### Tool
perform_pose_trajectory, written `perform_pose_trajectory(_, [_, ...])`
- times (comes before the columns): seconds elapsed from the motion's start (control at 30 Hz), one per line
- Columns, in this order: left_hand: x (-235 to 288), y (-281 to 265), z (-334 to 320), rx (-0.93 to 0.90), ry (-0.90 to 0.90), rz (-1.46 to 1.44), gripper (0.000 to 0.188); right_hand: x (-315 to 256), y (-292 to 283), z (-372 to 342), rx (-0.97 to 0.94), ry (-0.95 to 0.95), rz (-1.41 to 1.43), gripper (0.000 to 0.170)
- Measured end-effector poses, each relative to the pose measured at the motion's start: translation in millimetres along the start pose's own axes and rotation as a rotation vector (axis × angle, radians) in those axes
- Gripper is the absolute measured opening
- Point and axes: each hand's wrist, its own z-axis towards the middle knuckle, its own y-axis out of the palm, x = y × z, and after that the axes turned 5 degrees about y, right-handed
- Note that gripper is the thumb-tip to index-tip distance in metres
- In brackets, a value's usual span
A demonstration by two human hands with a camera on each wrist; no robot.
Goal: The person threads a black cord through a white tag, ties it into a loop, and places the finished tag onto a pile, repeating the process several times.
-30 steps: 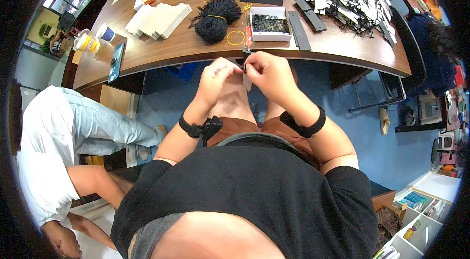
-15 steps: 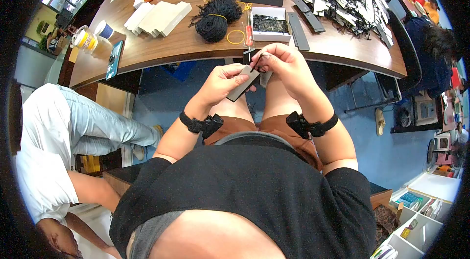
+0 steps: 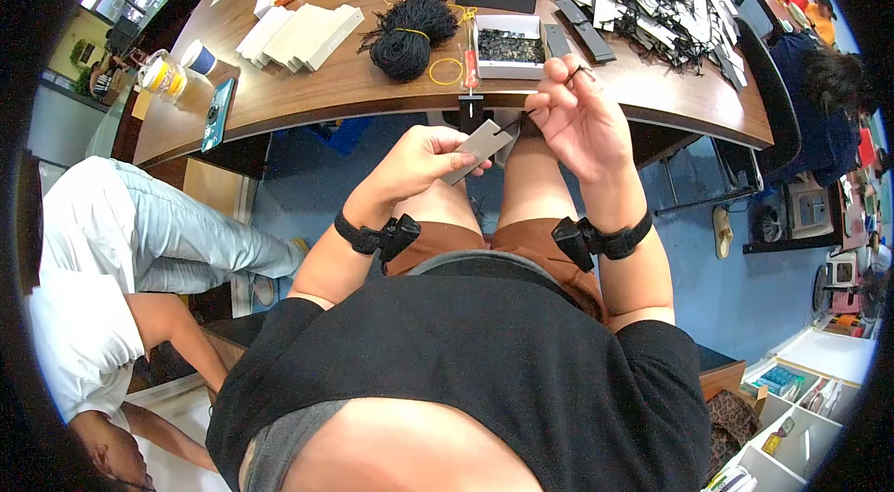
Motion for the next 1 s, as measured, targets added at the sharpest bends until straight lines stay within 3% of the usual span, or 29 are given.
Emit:
perform_pose_trajectory(0.07, [1,1,0,-0.009,-0.041,0.071,0.025,-6,-10,0,0.066,0.014,0.145,0.017])
perform_pose_trajectory(0.1, [2,1,0,-0.013,-0.058,0.106,0.023,-6,-6,0,0.162,-0.017,0.078,0.015])
perform_pose_trajectory(0.2, [13,3,-1,0.004,-0.144,0.060,0.020,-14,-23,-10,0.347,0.040,-0.614,0.015])
perform_pose_trajectory(0.23, [13,7,-1,0.023,-0.141,0.061,0.019,-8,-9,-12,0.543,0.028,-1.020,0.017])
perform_pose_trajectory(0.27, [16,12,-1,0.026,-0.116,0.182,0.020,5,-3,-11,0.508,-0.185,-1.506,0.024])
perform_pose_trajectory(0.33, [20,17,1,-0.018,-0.096,0.368,0.022,5,11,-19,0.200,0.075,-1.871,0.024])
perform_pose_trajectory(0.4, [30,19,2,-0.085,-0.137,0.444,0.023,6,16,-23,0.068,0.363,-1.977,0.022])
perform_pose_trajectory(0.47, [23,13,1,0.030,-0.033,0.316,0.022,-6,11,-18,0.022,0.309,-1.951,0.019])
perform_pose_trajectory(0.53, [28,-6,4,0.292,0.227,0.309,0.022,-37,10,-8,0.179,0.275,-1.842,0.016])
perform_pose_trajectory(0.57, [40,-19,4,0.429,0.200,0.258,0.021,-56,3,0,0.337,0.185,-1.652,0.016])
perform_pose_trajectory(0.6, [40,-42,4,0.583,0.260,0.565,0.020,-79,-9,10,0.483,0.103,-1.449,0.016])
perform_pose_trajectory(0.63, [33,-63,5,0.729,0.350,0.667,0.017,-111,-28,23,0.515,-0.059,-1.499,0.020])
perform_pose_trajectory(0.67, [37,-86,4,0.787,0.378,0.932,0.015,-144,-35,36,0.688,-0.043,-1.414,0.028])
perform_pose_trajectory(0.7, [34,-111,3,0.836,0.418,1.146,0.015,-179,-64,52,0.741,-0.097,-1.151,0.035])
perform_pose_trajectory(0.73, [31,-129,2,0.942,0.353,1.356,0.014,-198,-65,69,0.987,-0.182,-1.112,0.045])
perform_pose_trajectory(0.77, [30,-142,3,1.029,0.301,1.480,0.015,-208,-67,78,1.074,-0.288,-1.138,0.062])
perform_pose_trajectory(0.8, [29,-154,3,1.115,0.246,1.603,0.015,-215,-67,82,1.162,-0.300,-1.350,0.069])
perform_pose_trajectory(0.87, [22,-173,1,1.065,0.135,1.675,0.016,-239,-112,90,1.221,-0.559,-2.021,0.068])
perform_pose_trajectory(0.9, [19,-182,1,1.037,0.081,1.706,0.016,-223,-109,88,1.153,-0.723,-2.147,0.067])
perform_pose_trajectory(0.93, [17,-190,3,1.042,0.065,1.662,0.016,-203,-98,85,1.127,-0.744,-2.219,0.058])
perform_pose_trajectory(1.0, [12,-203,4,1.036,0.030,1.572,0.016,-162,-81,75,0.800,-0.807,-2.181,0.044])
